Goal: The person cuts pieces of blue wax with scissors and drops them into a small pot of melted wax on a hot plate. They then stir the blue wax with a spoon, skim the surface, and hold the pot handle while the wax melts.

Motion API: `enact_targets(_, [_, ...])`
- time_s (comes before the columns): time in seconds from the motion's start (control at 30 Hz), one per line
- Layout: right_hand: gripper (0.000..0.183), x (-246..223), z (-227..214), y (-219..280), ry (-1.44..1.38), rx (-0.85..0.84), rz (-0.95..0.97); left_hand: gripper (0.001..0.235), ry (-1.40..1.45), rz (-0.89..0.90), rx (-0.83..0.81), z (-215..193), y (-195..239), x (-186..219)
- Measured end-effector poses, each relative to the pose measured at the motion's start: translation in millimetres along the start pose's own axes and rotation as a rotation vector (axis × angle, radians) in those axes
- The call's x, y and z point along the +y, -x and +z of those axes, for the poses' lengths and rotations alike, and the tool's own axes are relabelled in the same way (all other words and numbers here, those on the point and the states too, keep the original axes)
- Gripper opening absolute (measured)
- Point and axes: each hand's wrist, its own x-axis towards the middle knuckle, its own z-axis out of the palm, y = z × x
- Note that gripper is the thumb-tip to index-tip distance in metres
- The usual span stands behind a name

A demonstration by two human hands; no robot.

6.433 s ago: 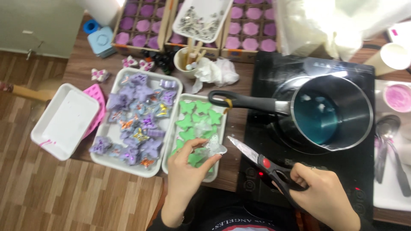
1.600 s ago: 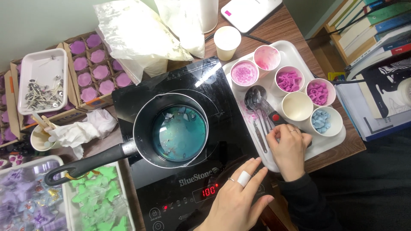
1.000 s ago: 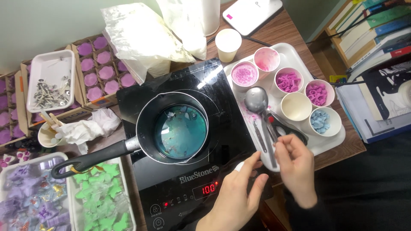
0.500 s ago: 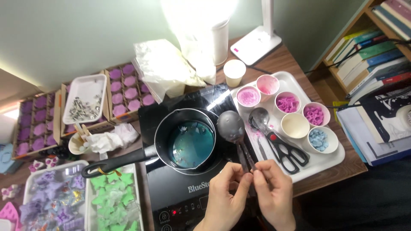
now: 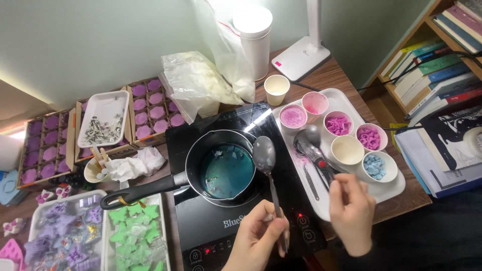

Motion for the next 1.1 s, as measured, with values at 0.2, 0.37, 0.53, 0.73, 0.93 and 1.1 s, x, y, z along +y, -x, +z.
enact_targets(0.2, [0.014,42,24,2,0.146,-0.063,-0.062,0.025,0.339,-0.095,-0.126,-7,15,23])
enact_targets(0.37, [0.019,55,38,6,0.286,-0.173,0.077,0.023,0.615,-0.004,-0.308,-28,34,19])
enact_targets(0.53, [0.027,62,39,0,0.455,-0.267,0.059,0.018,0.808,-0.003,-0.337,-37,41,29])
enact_targets(0.73, [0.037,47,23,-1,0.527,-0.297,0.109,0.017,0.835,-0.048,-0.318,-52,47,26])
enact_targets(0.93, [0.044,-26,12,16,-0.078,-0.210,-0.388,0.013,0.772,-0.049,-0.339,-54,42,36])
enact_targets(1.1, [0.021,-57,32,45,-0.619,-0.531,-0.828,0.016,0.570,-0.028,-0.308,-50,39,62])
